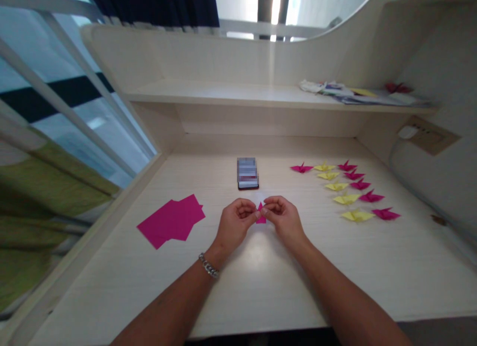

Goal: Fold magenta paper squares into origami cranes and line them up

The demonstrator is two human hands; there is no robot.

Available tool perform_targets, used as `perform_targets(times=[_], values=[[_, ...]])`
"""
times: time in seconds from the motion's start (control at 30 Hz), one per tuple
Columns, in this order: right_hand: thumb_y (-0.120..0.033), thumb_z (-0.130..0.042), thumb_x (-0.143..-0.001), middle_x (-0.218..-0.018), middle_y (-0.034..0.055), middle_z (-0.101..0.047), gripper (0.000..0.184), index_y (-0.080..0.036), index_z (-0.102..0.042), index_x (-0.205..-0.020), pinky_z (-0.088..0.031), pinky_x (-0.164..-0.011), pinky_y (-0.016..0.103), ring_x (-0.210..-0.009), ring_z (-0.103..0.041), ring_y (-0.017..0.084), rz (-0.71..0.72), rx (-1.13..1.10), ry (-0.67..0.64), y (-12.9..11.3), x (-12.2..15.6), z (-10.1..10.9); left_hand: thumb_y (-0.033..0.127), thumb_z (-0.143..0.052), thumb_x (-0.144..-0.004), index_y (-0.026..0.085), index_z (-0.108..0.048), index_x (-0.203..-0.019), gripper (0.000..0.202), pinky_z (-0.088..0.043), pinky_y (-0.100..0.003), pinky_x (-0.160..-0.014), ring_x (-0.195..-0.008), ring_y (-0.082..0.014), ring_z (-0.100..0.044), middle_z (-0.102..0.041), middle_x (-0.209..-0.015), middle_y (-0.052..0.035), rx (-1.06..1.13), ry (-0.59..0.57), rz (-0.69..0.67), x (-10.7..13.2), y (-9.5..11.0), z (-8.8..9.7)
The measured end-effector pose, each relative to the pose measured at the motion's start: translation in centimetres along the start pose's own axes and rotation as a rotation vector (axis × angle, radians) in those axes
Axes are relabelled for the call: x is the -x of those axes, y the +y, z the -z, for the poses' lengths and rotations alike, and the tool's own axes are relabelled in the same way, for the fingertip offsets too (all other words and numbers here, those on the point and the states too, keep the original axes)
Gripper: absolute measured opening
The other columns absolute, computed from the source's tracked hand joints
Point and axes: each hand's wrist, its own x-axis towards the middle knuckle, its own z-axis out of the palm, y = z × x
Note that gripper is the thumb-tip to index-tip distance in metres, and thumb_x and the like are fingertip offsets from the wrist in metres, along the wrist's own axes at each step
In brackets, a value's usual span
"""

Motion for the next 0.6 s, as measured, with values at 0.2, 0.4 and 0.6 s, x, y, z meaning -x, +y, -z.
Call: perform_targets(times=[0.2, 0.4, 0.6], values=[[-0.030, -0.078, -0.056, -0.067, -0.0002, -0.066, 0.034, -0.018, -0.063, -0.085, -0.047, -0.065, 0.029, -0.061, -0.060, 0.014, -0.077, -0.031, -0.055, -0.7, 0.0, 0.1, 0.021, -0.079, -0.062, 0.016, -0.055, -0.080, 0.031, -0.052, -0.025, -0.063, -0.064, -0.0124, -0.063, -0.065, -0.073, -0.0009, 0.022, -0.017, 0.030, 0.1, 0.2, -0.1], [-0.037, -0.074, -0.061, -0.058, 0.0002, -0.062, 0.024, -0.016, -0.064, -0.065, -0.043, -0.055, 0.026, -0.053, -0.053, 0.012, -0.073, 0.135, -0.052, 0.1, -0.4, 0.8, 0.021, -0.076, -0.064, 0.016, -0.056, -0.080, 0.026, -0.053, -0.026, -0.063, -0.065, -0.0135, -0.064, -0.065, -0.071, -0.0005, -0.012, -0.069, 0.036, 0.3, 0.2, -0.4], [-0.035, -0.071, -0.066, -0.060, 0.0025, -0.064, 0.020, -0.016, -0.066, -0.067, -0.043, -0.053, 0.027, -0.055, -0.055, 0.014, 0.023, 0.243, -0.013, 0.3, -0.4, 1.0, 0.020, -0.077, -0.064, 0.016, -0.058, -0.083, 0.027, -0.053, -0.027, -0.067, -0.070, -0.0150, -0.066, -0.068, -0.074, -0.0025, -0.027, -0.116, 0.054, 0.6, 0.2, -0.7]])
